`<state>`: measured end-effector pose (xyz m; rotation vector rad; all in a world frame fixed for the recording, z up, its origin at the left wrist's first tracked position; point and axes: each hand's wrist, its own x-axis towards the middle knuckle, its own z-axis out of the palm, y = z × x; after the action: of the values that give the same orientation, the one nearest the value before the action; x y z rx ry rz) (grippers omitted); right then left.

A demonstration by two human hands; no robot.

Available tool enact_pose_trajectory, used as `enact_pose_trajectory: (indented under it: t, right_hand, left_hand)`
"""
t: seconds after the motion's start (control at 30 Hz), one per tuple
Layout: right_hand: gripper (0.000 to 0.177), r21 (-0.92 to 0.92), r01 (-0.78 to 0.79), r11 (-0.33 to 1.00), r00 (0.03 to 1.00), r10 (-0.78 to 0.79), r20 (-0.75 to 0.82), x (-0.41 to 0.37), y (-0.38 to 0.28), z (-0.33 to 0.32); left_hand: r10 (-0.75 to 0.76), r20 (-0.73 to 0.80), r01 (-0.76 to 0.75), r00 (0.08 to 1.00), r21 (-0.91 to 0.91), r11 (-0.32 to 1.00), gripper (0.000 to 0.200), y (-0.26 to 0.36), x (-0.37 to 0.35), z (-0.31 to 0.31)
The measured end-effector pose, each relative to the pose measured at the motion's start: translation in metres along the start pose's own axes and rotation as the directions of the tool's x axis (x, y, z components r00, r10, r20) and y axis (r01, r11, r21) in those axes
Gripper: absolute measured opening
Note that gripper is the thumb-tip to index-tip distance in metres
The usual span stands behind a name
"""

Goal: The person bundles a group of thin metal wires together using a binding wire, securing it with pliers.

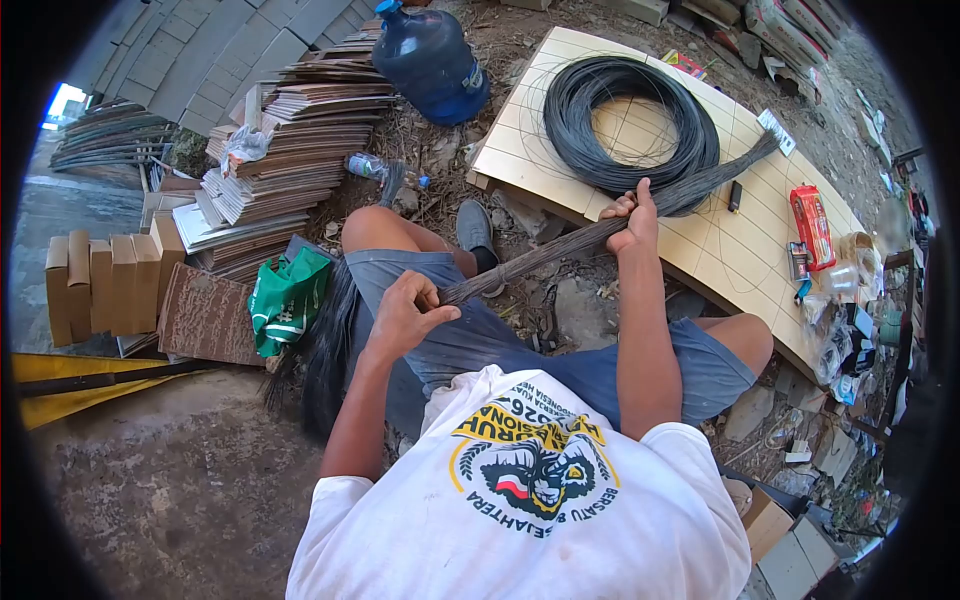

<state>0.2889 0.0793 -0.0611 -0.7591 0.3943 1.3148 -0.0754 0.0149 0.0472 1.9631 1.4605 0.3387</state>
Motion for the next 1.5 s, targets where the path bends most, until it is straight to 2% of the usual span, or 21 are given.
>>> enact_pose_trajectory:
  t: [0.07,0.1,0.17,0.23,0.3,0.33,0.37,0.43,0.5,0.57,0.63,0.77,0.8,0.93,1.0,1.13,1.2,1.23,1.3,1.47,1.5]
  right_hand:
    - [0.043,0.011,0.003,1.0,1.0,-0.002,-0.024,0.0,0.0,0.0]
    - [0.043,0.013,0.006,1.0,1.0,-0.006,-0.025,0.0,-0.001,0.001]
    - [0.043,-0.019,0.022,1.0,0.999,-0.022,-0.025,-0.001,0.0,0.0]
    - [0.043,-0.004,0.002,1.0,0.999,-0.002,-0.04,-0.003,-0.001,0.0]
    - [0.043,0.012,-0.01,1.0,0.999,0.01,-0.041,-0.003,-0.003,0.006]
    - [0.043,0.013,0.0,1.0,0.999,0.001,-0.038,-0.004,-0.003,0.006]
    - [0.043,0.017,0.013,1.0,0.999,-0.013,-0.035,-0.007,-0.006,0.006]
    - [0.042,0.027,0.028,0.999,1.0,-0.027,-0.006,-0.012,-0.009,0.005]
    - [0.041,0.057,-0.013,0.998,1.0,0.014,-0.02,-0.015,-0.012,0.002]
    - [0.04,0.048,0.026,0.999,1.0,-0.026,-0.007,-0.024,-0.01,0.001]
    - [0.04,0.03,0.064,0.997,0.998,-0.064,-0.023,-0.038,-0.01,0.006]
    - [0.038,-0.03,0.104,0.994,0.994,-0.105,-0.012,-0.058,-0.015,0.014]
    - [0.037,-0.035,0.106,0.994,0.994,-0.106,-0.02,-0.063,-0.017,0.017]
    - [0.037,-0.028,0.131,0.991,0.99,-0.13,0.047,-0.072,-0.032,0.019]
    - [0.038,-0.027,0.153,0.988,0.986,-0.151,0.063,-0.074,-0.037,0.017]
    - [0.039,-0.003,0.123,0.992,0.99,-0.123,0.067,-0.071,-0.039,0.011]
    - [0.04,0.01,0.105,0.994,0.991,-0.105,0.078,-0.065,-0.041,0.002]
    - [0.041,0.024,0.075,0.997,0.991,-0.077,0.105,-0.065,-0.044,0.001]
    - [0.042,0.035,0.044,0.998,0.989,-0.048,0.137,-0.064,-0.046,0.0]
    - [0.047,0.075,-0.014,0.997,0.97,-0.005,0.241,-0.06,-0.05,0.001]
    - [0.047,0.075,-0.011,0.997,0.97,-0.008,0.243,-0.059,-0.052,0.001]
  left_hand:
    - [-0.152,0.132,0.159,0.98,-0.045,0.986,0.05,0.015,-0.002,-0.017]
    - [-0.149,0.134,0.156,0.98,-0.045,0.987,0.05,0.02,-0.002,-0.023]
    - [0.002,-0.029,-0.002,1.0,0.005,1.0,0.064,0.033,-0.002,-0.035]
    - [-0.02,-0.028,0.017,0.999,-0.087,0.996,0.071,0.05,0.007,-0.035]
    - [0.239,-0.021,-0.236,0.971,0.11,0.966,0.074,0.071,0.02,-0.017]
    - [0.213,0.066,-0.221,0.975,0.163,0.961,0.073,0.079,0.028,-0.007]
    - [0.221,0.062,-0.228,0.973,0.162,0.96,0.073,0.076,0.033,0.002]
    - [-0.089,0.387,-0.093,0.918,0.425,0.9,0.057,0.057,0.054,0.028]
    - [-0.046,0.646,0.08,0.762,-0.023,0.997,0.036,0.033,0.062,0.034]
    - [-0.126,0.649,0.181,0.75,-0.017,0.983,0.023,0.05,0.05,0.034]
    - [0.122,0.5,-0.094,0.857,-0.081,0.992,0.026,0.034,0.038,0.049]
    - [0.135,0.359,-0.173,0.924,0.075,0.982,0.037,0.027,0.023,0.065]
    - [0.214,0.257,-0.251,0.943,0.122,0.96,0.038,0.03,0.018,0.069]
    - [0.385,0.049,-0.387,0.921,0.032,0.921,0.038,0.027,0.01,0.084]
    - [0.197,0.031,-0.199,0.98,0.247,0.948,0.035,0.042,-0.001,0.08]
    - [0.149,0.083,-0.165,0.985,0.237,0.957,0.038,0.038,-0.003,0.085]
    - [0.112,0.176,-0.125,0.978,0.067,0.99,0.039,0.042,-0.007,0.083]
    - [0.118,0.172,-0.131,0.978,0.068,0.989,0.039,0.043,-0.008,0.082]
    - [0.088,0.285,-0.037,0.954,-0.178,0.983,0.043,0.042,-0.013,0.081]
    - [0.132,0.348,0.002,0.928,-0.359,0.934,0.043,0.051,-0.015,0.073]
    - [0.064,0.457,0.171,0.887,-0.455,0.874,0.039,0.054,-0.015,0.073]
